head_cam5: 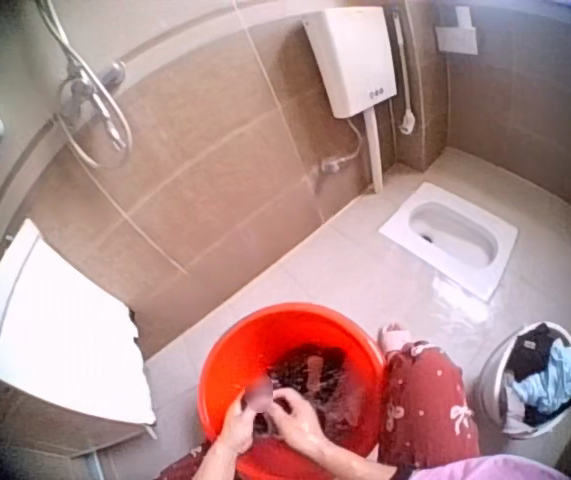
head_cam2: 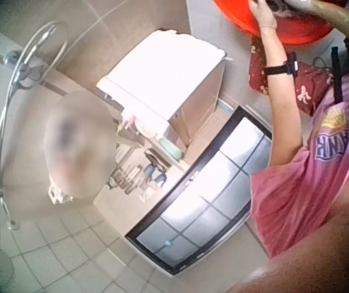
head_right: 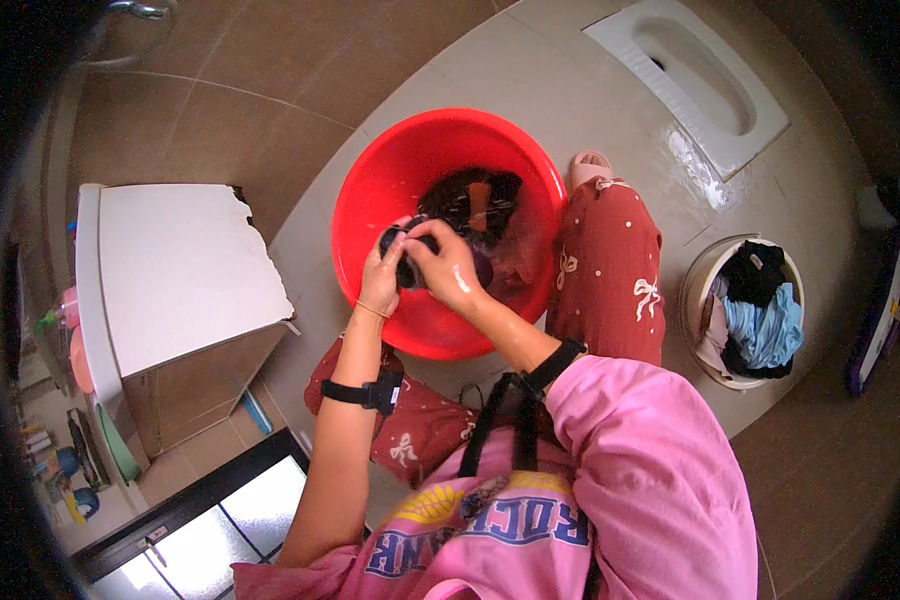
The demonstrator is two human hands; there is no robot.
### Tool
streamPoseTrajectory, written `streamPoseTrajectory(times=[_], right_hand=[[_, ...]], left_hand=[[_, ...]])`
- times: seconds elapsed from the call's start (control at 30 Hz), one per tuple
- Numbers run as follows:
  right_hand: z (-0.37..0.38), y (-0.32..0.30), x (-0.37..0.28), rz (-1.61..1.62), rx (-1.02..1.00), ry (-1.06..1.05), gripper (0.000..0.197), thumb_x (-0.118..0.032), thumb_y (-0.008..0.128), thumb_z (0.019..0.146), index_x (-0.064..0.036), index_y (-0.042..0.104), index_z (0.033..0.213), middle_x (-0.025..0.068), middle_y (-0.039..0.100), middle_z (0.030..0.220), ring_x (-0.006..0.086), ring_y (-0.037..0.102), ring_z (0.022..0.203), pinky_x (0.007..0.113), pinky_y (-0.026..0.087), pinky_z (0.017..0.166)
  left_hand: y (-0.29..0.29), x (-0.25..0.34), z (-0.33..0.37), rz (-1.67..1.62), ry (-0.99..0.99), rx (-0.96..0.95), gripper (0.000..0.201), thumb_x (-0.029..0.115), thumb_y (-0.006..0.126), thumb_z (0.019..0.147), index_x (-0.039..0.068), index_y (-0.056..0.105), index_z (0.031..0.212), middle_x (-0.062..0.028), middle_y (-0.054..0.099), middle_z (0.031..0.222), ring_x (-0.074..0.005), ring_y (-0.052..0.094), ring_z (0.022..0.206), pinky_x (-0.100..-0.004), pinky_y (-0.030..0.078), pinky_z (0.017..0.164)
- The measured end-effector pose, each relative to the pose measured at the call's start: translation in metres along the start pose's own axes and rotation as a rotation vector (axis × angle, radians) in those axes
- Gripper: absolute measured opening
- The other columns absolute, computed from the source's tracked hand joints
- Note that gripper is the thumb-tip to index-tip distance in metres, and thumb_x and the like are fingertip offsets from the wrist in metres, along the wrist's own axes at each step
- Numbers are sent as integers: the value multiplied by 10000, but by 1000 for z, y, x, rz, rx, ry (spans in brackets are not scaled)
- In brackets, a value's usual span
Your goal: The person washes clothes by hand in a red bucket, using a bar of soap to scrub the fabric and wringing out individual items.
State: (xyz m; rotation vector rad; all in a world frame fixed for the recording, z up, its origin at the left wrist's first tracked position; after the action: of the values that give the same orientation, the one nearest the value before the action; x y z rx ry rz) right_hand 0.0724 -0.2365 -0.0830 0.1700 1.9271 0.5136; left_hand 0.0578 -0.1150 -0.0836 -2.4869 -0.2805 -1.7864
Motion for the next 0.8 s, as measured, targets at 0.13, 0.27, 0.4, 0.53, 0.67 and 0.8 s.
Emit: streamPoseTrajectory(times=[0.13,0.27,0.4,0.53,0.67,0.8], right_hand=[[5,-10,-14,391,250,47,426,-12,619,657,2,458,1052,101,551,834,153,532,757,256,433,669],[15,-12,10,511,76,427,141,-175,565,795,-64,540,711,1,510,655,106,494,636,240,399,567],[13,-16,49,899,-100,453,273,-223,405,888,-144,407,627,-41,345,586,99,346,539,252,327,496],[5,8,37,548,123,619,216,-205,401,869,-87,534,745,10,505,656,125,474,571,263,387,494],[-3,11,7,336,-87,427,279,-350,482,828,-86,568,800,51,565,698,172,525,512,294,440,433],[12,-4,-4,516,-166,307,549,-522,395,828,-57,458,1113,106,521,1009,206,504,920,345,400,825]], left_hand=[[-20,-13,-9,-4,78,321,162,101,457,867,23,556,968,-44,558,914,-125,525,815,-258,416,780],[48,30,-21,122,228,238,155,145,475,860,17,558,891,-42,565,829,-142,537,742,-268,430,710],[88,23,-30,582,613,308,232,201,490,845,10,568,740,-84,545,643,-181,534,613,-310,427,586],[19,-25,6,645,119,605,464,365,482,820,12,493,519,-154,512,516,-220,519,484,-373,379,492],[-28,-33,17,-137,-221,440,461,494,465,810,74,558,644,-36,581,620,-173,554,556,-327,448,564],[16,-5,-5,201,158,-65,553,331,577,799,38,361,1215,-107,503,1083,-174,517,935,-287,380,857]])
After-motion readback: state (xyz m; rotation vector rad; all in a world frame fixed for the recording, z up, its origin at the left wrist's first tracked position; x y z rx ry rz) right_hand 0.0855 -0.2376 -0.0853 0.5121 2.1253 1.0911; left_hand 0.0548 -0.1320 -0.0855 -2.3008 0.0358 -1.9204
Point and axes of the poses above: each hand's wrist, its own z-axis towards the middle knuckle, its own y-axis out of the palm, x = y × z, the point moved 3 cm from there along z, towards the middle knuckle
